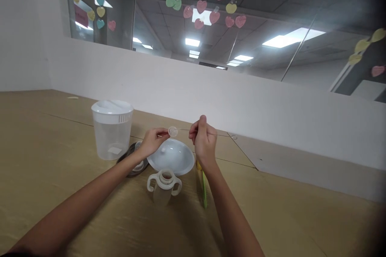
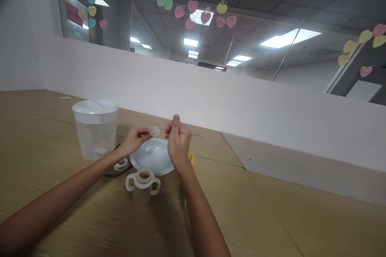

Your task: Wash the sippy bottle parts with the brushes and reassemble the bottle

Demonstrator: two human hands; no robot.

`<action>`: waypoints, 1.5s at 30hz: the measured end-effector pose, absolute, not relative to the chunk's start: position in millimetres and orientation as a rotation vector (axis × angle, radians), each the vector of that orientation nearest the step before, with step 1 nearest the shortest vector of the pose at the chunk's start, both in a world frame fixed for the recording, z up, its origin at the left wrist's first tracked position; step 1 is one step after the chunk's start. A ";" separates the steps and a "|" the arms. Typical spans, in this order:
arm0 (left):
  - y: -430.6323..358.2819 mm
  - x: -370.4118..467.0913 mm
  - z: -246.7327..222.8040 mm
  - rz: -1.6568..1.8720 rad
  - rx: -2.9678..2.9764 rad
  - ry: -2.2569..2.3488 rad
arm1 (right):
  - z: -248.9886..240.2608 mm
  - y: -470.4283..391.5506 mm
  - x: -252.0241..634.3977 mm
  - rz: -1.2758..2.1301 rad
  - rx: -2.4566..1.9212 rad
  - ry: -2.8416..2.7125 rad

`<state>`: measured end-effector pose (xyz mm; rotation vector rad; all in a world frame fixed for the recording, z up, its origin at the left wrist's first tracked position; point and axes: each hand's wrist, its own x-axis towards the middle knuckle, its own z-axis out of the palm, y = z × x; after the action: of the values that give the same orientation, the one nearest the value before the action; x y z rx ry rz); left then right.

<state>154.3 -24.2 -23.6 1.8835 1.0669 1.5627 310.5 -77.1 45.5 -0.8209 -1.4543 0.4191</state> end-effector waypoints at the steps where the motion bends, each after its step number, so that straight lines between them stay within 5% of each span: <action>1: -24.6 154.7 -23.8 1.555 1.874 1.058 | 43.7 -79.9 308.3 0.426 -0.783 -1.474; 15: -26.7 160.5 -27.7 1.500 1.864 1.014 | 34.3 -72.1 306.3 0.146 -0.893 -1.596; 45: -28.5 158.1 -26.5 1.500 1.877 1.004 | 35.1 -76.2 303.1 0.107 -0.942 -1.667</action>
<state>158.1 -28.5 -26.5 1.8773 1.0042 1.4996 303.1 -76.2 35.1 -0.9420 -1.6672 0.1068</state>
